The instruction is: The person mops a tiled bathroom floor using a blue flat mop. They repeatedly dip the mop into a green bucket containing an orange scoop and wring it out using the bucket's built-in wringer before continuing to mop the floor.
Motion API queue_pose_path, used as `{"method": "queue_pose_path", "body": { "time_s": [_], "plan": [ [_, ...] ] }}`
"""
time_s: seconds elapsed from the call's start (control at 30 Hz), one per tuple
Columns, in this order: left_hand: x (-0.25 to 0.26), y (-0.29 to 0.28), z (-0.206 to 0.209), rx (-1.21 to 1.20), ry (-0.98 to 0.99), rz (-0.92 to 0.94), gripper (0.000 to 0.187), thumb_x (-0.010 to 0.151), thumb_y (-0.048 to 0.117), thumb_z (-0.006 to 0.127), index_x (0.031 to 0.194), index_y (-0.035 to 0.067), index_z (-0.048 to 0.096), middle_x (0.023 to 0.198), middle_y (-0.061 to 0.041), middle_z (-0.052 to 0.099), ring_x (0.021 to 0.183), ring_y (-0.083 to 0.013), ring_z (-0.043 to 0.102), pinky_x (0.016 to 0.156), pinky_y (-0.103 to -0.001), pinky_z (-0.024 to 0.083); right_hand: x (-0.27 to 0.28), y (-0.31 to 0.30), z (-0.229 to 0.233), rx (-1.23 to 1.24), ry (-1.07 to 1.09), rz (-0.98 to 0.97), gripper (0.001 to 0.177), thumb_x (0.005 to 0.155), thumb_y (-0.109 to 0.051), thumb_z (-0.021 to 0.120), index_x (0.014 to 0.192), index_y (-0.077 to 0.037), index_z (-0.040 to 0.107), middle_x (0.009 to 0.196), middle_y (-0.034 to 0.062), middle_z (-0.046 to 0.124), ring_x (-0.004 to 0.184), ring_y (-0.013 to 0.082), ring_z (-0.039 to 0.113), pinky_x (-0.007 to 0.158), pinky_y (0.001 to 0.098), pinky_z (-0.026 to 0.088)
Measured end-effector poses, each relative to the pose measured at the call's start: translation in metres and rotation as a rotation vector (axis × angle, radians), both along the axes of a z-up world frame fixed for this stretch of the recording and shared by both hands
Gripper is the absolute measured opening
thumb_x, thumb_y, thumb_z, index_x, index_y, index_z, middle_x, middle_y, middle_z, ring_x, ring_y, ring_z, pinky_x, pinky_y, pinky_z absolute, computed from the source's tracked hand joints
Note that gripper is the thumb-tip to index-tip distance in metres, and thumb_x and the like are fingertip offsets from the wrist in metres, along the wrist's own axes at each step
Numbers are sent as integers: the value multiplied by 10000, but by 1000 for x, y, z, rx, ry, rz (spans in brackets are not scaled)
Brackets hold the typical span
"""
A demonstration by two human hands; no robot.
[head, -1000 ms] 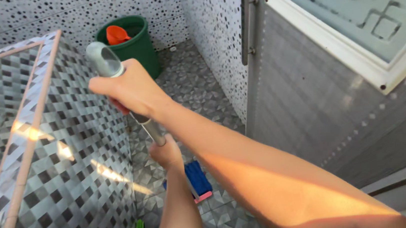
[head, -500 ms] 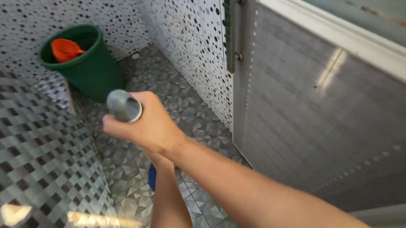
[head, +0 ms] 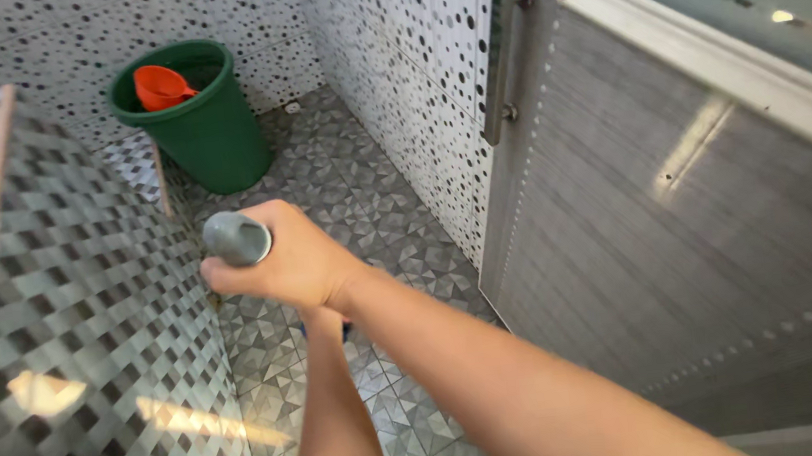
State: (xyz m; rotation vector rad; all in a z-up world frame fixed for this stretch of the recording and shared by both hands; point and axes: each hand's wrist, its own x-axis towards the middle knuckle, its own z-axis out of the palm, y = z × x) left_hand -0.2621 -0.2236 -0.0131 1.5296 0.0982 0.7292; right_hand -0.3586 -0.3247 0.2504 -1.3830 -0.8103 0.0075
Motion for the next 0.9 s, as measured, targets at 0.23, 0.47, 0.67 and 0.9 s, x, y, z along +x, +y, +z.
{"method": "queue_pose_path", "body": {
  "time_s": [0.23,0.47,0.67,0.9],
  "plan": [
    [-52,-23,-4,52,196,78,226,712,144,716,901,21,716,824,-39,727,749,-149,686,706,-365,535,-21,-30,37,-58,182,129,302,842,-255,776,690,-63,599,601,-12,578,511,73,532,492,278,451],
    [-101,-85,36,128,438,203,237,715,198,760,760,-28,704,690,-177,700,659,-276,689,670,-427,523,-34,-77,77,-80,193,168,299,808,-277,758,659,-76,594,546,27,594,421,121,560,428,295,458],
    [-101,-101,53,117,431,221,208,698,217,763,743,23,706,666,-149,711,625,-265,703,629,-426,520,-37,-91,74,-49,151,35,267,794,-227,726,635,-50,604,546,32,594,432,122,569,440,294,465],
    [-51,-85,47,235,396,43,250,757,250,747,662,29,678,597,-142,668,549,-245,654,565,-434,476,1,-93,57,72,105,-83,260,802,-196,696,611,-50,596,539,22,590,445,107,559,436,284,442]
  ]
}}
